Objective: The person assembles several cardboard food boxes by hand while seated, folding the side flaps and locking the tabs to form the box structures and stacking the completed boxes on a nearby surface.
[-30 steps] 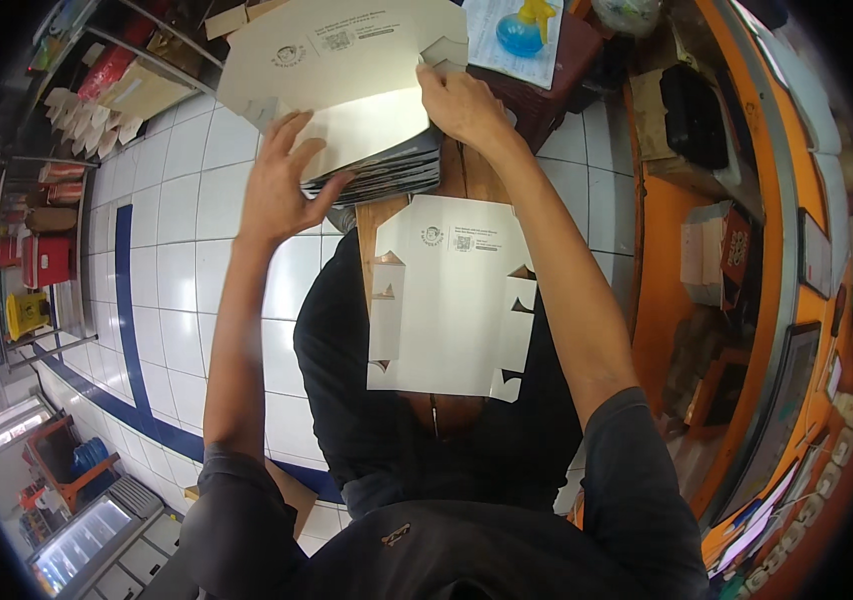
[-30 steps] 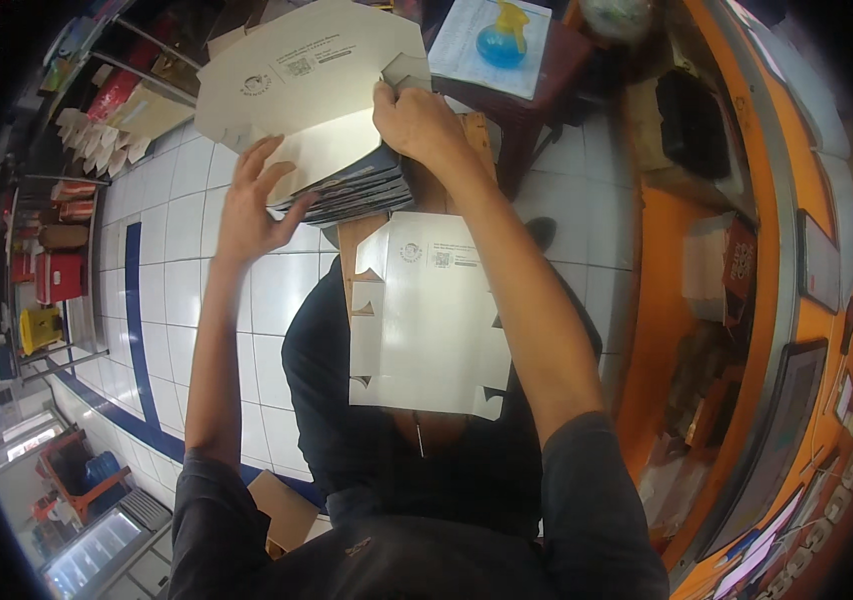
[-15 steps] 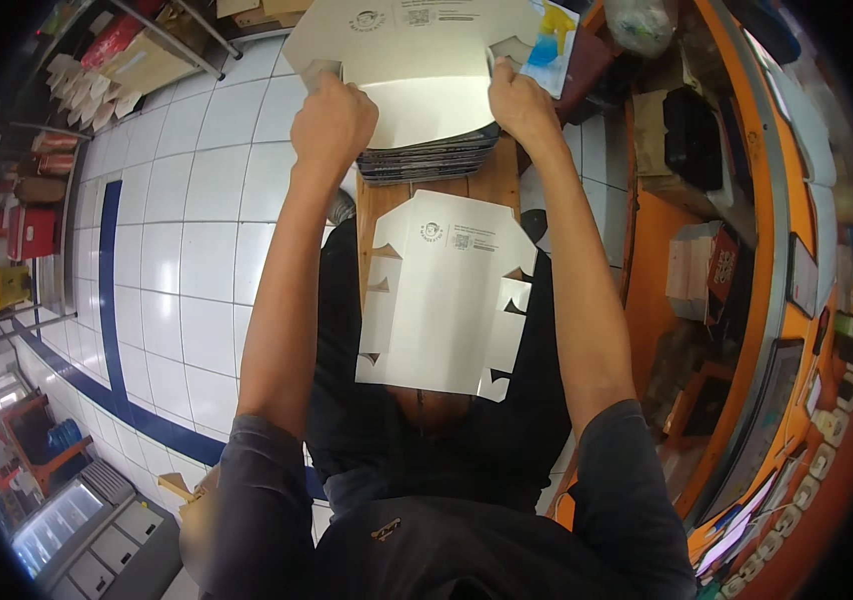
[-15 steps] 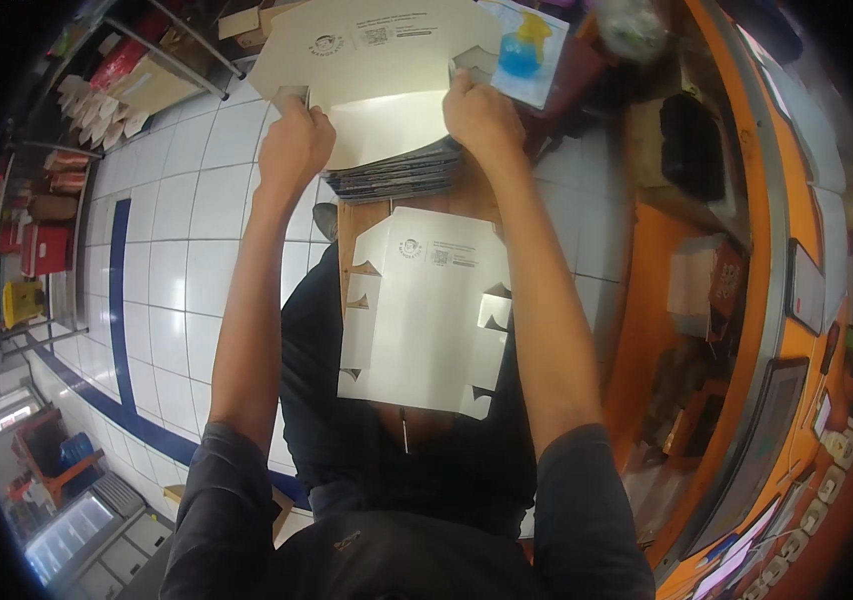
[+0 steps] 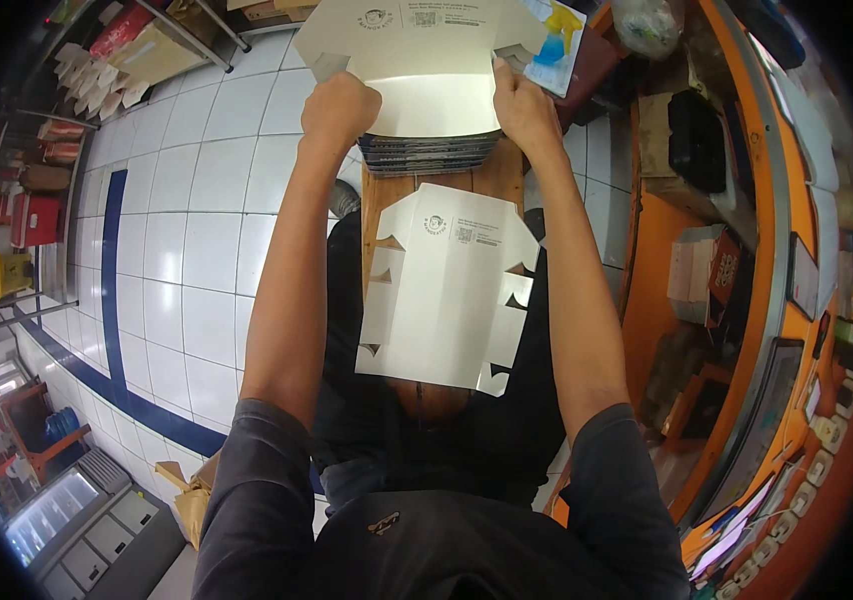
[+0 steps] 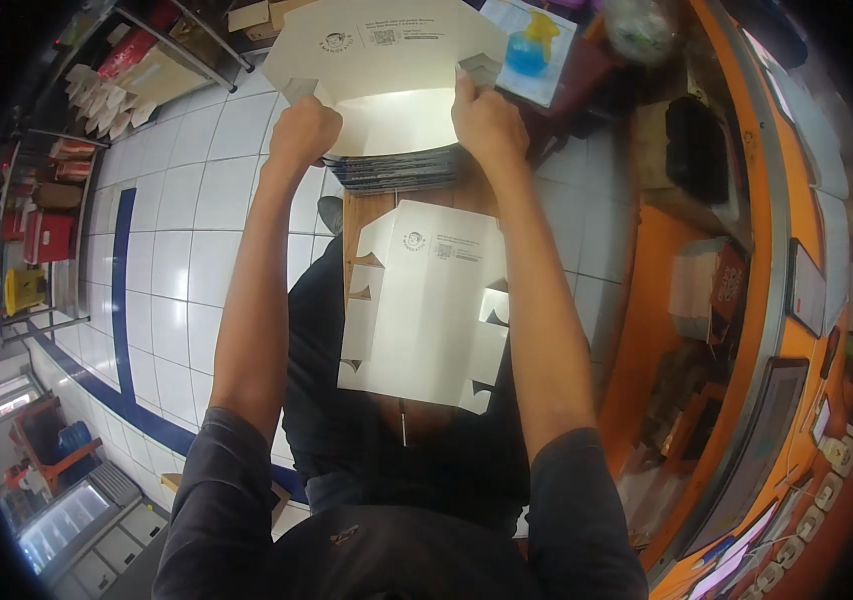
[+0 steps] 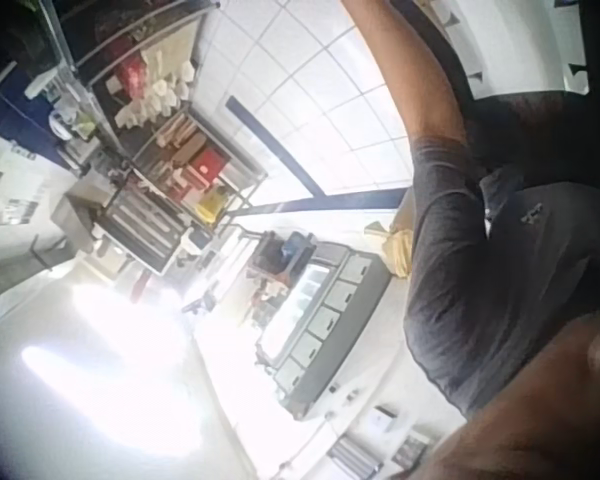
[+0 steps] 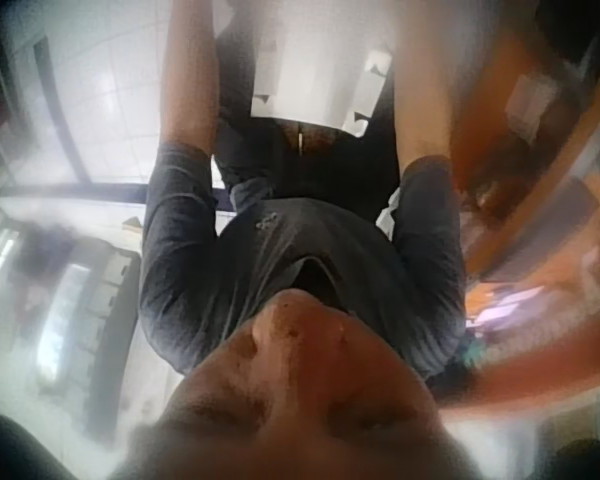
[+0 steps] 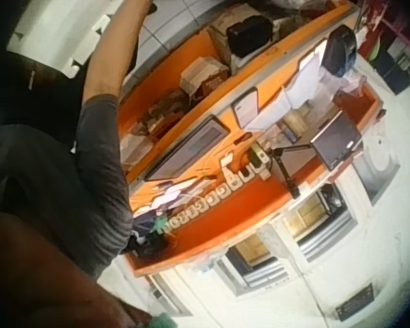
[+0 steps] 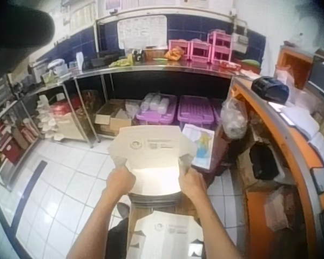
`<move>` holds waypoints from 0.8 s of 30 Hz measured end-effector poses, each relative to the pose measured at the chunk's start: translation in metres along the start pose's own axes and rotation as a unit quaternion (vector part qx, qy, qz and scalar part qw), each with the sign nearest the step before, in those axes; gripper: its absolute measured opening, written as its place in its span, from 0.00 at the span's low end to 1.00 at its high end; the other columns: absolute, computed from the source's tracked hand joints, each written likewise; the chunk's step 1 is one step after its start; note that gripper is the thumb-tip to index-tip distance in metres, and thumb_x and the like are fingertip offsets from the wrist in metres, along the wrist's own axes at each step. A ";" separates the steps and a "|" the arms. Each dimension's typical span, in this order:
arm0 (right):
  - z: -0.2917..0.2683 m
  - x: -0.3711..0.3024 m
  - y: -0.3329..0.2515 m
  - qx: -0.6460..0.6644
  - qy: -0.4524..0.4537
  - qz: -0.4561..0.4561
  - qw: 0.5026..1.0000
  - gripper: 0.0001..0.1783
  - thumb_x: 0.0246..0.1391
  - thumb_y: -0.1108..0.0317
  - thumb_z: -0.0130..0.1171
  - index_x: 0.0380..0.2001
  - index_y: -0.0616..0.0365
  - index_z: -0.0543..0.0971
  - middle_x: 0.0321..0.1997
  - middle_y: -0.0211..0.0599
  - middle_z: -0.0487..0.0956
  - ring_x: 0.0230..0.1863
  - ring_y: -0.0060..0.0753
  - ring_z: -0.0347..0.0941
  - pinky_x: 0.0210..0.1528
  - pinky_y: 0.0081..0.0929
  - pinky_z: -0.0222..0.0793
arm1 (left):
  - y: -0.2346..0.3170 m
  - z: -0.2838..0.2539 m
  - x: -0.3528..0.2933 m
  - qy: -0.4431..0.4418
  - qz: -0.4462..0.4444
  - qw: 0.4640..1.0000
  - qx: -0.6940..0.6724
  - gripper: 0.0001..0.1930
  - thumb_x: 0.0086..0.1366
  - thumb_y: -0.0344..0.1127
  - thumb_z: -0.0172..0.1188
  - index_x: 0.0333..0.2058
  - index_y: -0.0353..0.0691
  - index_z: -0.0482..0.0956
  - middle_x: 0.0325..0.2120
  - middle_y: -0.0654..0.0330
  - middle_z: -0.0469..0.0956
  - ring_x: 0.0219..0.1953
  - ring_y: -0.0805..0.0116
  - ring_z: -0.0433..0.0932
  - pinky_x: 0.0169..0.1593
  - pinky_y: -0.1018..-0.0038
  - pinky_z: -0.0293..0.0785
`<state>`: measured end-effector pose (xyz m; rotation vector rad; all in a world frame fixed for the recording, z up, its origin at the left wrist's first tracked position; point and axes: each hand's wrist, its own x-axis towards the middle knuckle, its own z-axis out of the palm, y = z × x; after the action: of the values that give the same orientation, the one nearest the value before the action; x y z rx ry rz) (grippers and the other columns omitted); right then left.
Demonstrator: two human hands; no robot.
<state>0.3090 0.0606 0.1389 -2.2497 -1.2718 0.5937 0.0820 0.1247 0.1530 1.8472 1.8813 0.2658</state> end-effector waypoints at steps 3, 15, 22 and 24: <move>-0.006 -0.008 0.001 0.005 0.015 -0.005 1.000 0.39 0.70 0.38 0.35 0.54 0.63 0.81 0.56 0.64 0.80 0.61 0.65 0.75 0.65 0.51 0.68 | -0.001 0.003 0.003 -0.003 -0.008 1.000 -0.006 0.21 0.62 0.39 0.53 0.44 0.30 0.85 0.45 0.34 0.83 0.51 0.36 0.82 0.55 0.52 0.78; 0.149 -0.264 0.051 -0.072 -0.175 -0.008 0.982 0.44 0.49 0.31 0.67 0.44 0.69 0.76 0.38 0.52 0.83 0.39 0.53 0.84 0.44 0.47 0.78 | -0.005 -0.013 -0.038 0.083 0.017 0.996 0.026 0.30 0.70 0.56 0.50 0.46 0.30 0.82 0.42 0.34 0.83 0.49 0.33 0.82 0.53 0.49 0.78; 0.164 -0.292 0.046 -0.035 -0.167 0.009 0.985 0.43 0.43 0.36 0.74 0.42 0.68 0.74 0.38 0.53 0.83 0.39 0.56 0.83 0.44 0.47 0.78 | -0.150 0.030 -0.203 0.053 0.106 0.993 -0.002 0.16 0.71 0.45 0.58 0.35 0.36 0.78 0.24 0.45 0.83 0.29 0.36 0.82 0.36 0.47 0.77; 0.166 -0.296 0.069 -0.004 -0.135 -0.023 0.991 0.36 0.48 0.39 0.71 0.41 0.64 0.76 0.36 0.51 0.84 0.39 0.55 0.83 0.44 0.48 0.78 | -0.179 0.047 -0.258 -0.016 0.114 0.991 -0.074 0.14 0.70 0.42 0.61 0.35 0.36 0.77 0.24 0.45 0.82 0.27 0.37 0.82 0.34 0.47 0.76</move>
<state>0.1179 -0.1955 0.0053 -2.1947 -1.4519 0.9003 -0.0633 -0.1491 0.0822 1.9512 1.5831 0.4396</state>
